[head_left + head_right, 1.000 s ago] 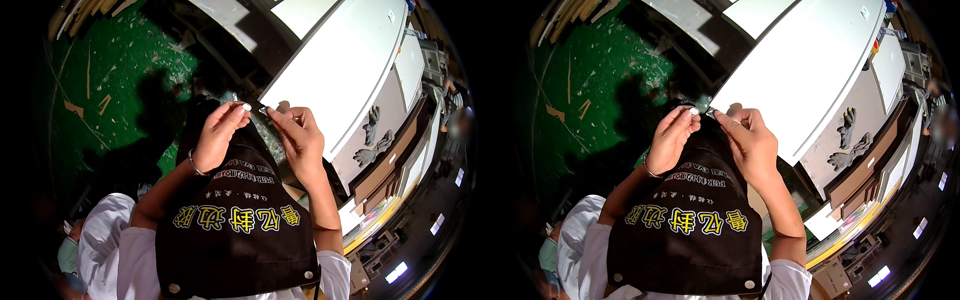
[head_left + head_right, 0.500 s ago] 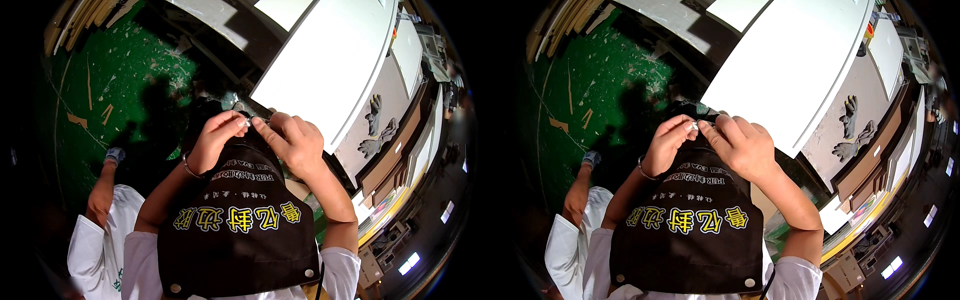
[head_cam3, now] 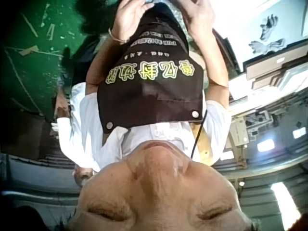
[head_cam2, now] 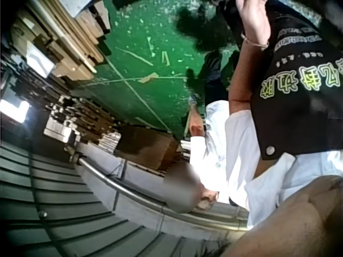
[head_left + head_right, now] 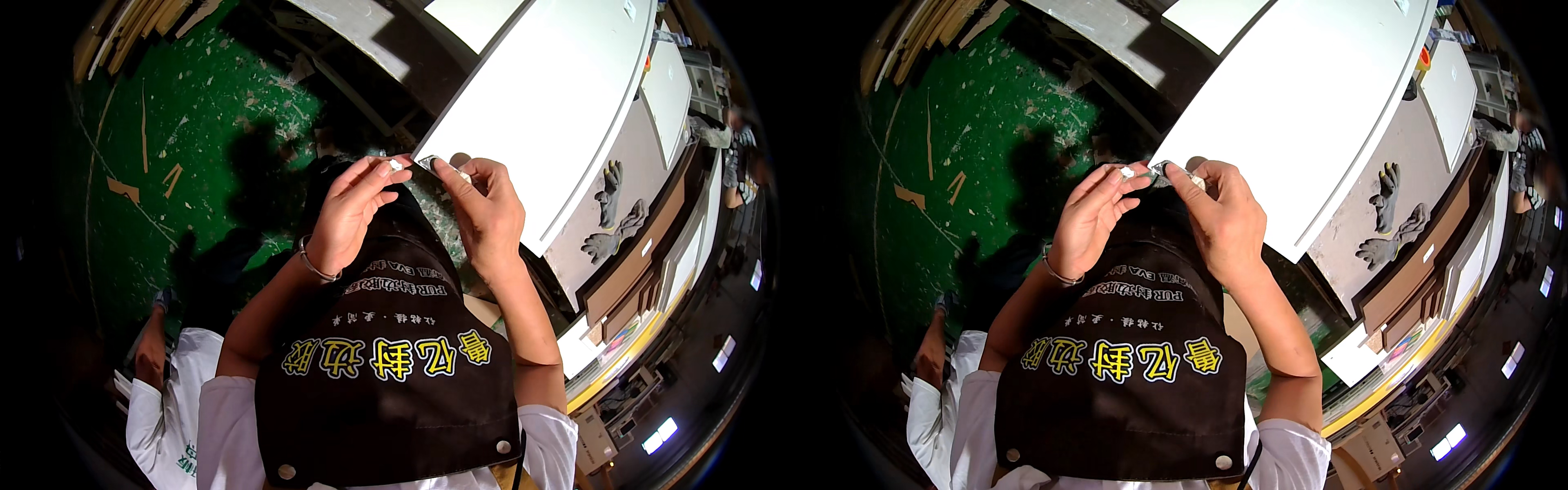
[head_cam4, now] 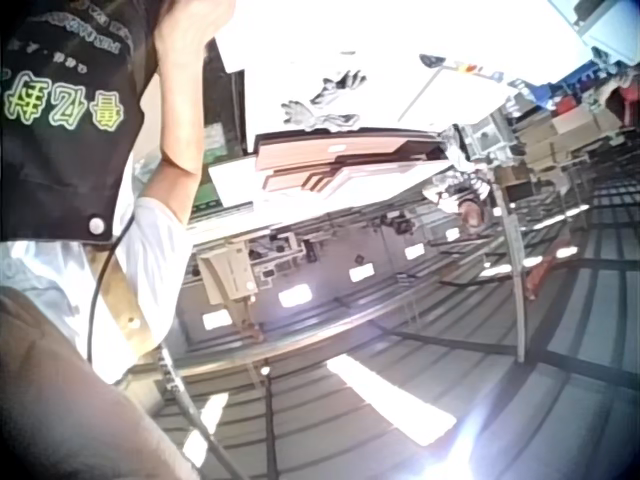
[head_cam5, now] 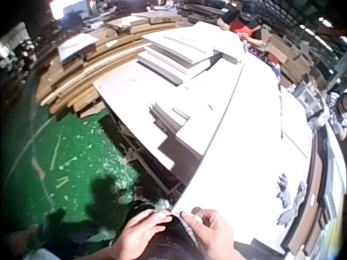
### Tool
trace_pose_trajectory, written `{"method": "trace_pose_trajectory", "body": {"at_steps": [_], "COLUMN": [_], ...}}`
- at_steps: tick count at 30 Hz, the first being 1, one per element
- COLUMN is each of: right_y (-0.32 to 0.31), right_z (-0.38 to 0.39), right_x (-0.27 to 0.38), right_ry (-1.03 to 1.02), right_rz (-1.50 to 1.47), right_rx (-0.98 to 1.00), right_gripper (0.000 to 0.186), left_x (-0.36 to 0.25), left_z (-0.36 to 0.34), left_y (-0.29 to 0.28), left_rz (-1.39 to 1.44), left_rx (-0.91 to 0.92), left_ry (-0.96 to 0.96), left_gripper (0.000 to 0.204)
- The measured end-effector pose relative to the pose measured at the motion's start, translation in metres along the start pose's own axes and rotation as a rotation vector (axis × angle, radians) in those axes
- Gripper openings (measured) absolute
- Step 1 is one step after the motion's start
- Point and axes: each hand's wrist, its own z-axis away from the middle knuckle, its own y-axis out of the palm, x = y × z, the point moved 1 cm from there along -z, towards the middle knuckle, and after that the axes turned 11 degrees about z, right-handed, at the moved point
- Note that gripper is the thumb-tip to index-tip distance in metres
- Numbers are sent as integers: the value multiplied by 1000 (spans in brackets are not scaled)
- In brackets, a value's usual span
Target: The person uses a small metal blade to scrape and trim the edges of white rectangular boards. They hold the boards with both hands, carefully running the blade along the seams to remove excess material, then place the boards onto a stack on the workbench.
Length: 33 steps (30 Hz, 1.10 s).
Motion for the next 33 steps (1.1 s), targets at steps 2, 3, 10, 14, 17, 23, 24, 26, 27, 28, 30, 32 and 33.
{"method": "trace_pose_trajectory", "body": {"at_steps": [2,3,10,14,17,23,24,26,27,28,30,32,33], "right_y": [1,2,-10,-14,-15,-18,-16,-13,-11,-10,-13,-13,-12], "right_z": [0,-1,-9,-12,-12,-7,-4,-1,0,1,0,0,1], "right_x": [1,2,10,14,14,5,6,8,10,11,15,15,13], "right_ry": [2,7,-67,-96,-78,118,135,156,161,166,177,179,161], "right_rz": [13,22,206,265,249,-158,-216,-320,-365,-410,-433,-435,-437], "right_rx": [-2,-3,61,79,80,153,135,111,102,92,98,106,95], "right_gripper": [46,45,37,36,36,31,31,31,31,32,32,31,31], "left_x": [1,1,3,4,4,3,5,7,7,6,4,3,2], "left_z": [0,0,-1,-3,-3,-2,-2,1,3,4,7,7,7], "left_y": [-1,0,1,2,2,-1,-5,-7,-5,-3,-1,1,2], "left_rz": [14,23,60,86,89,82,73,61,55,49,42,44,41], "left_rx": [4,5,-2,-9,-4,-46,-31,16,52,88,127,148,140], "left_ry": [5,3,16,24,23,13,18,36,48,60,55,43,44], "left_gripper": [29,29,27,26,25,22,21,21,21,22,22,22,22]}}
